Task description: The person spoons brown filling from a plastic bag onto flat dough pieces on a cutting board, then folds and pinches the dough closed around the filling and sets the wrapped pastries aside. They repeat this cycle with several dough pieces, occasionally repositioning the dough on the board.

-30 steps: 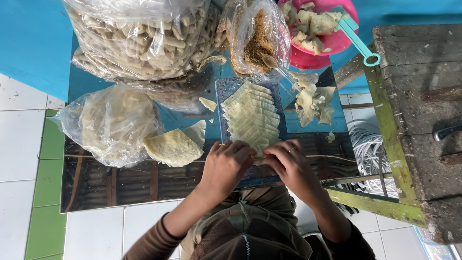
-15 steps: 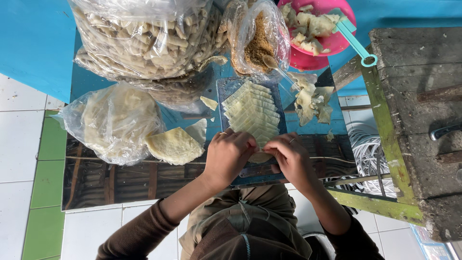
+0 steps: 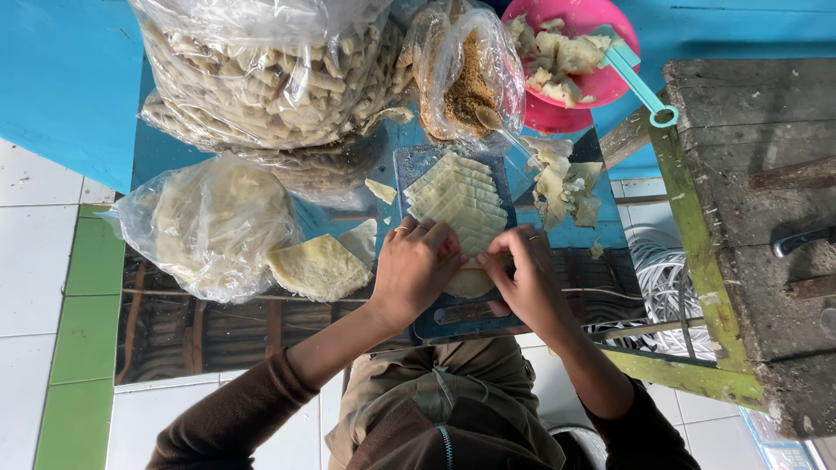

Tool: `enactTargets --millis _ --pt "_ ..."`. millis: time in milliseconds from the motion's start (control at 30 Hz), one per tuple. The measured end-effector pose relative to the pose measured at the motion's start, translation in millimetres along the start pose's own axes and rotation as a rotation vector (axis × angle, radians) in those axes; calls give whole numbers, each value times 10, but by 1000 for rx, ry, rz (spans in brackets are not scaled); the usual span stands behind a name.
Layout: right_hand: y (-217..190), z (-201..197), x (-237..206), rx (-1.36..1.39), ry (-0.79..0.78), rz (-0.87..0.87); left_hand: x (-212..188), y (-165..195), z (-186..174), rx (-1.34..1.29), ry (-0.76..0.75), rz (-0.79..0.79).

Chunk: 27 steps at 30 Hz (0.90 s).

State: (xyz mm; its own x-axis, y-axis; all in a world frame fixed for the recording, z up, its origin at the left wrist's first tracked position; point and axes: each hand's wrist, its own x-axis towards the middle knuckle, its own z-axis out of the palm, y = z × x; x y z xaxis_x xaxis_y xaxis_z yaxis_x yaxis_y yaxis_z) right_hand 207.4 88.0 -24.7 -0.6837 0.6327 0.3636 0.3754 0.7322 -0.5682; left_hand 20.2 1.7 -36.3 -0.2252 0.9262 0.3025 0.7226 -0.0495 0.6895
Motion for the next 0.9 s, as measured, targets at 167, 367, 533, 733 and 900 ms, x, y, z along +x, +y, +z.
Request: enactTargets --millis 167,367,533,733,900 --pt "-15 10 -98 -114 -20 -164 -103 -53 -20 151 43 277" --pt "-1 39 -96 -135 -7 -143 -74 -81 -51 237 51 316" --pt "55 148 31 -192 18 -93 81 -172 -9 162 57 211" --pt "114 30 27 -219 -153 -252 19 -272 27 -89 10 214" --pt "257 23 9 -214 -172 -274 -57 -235 68 -142 -121 97"
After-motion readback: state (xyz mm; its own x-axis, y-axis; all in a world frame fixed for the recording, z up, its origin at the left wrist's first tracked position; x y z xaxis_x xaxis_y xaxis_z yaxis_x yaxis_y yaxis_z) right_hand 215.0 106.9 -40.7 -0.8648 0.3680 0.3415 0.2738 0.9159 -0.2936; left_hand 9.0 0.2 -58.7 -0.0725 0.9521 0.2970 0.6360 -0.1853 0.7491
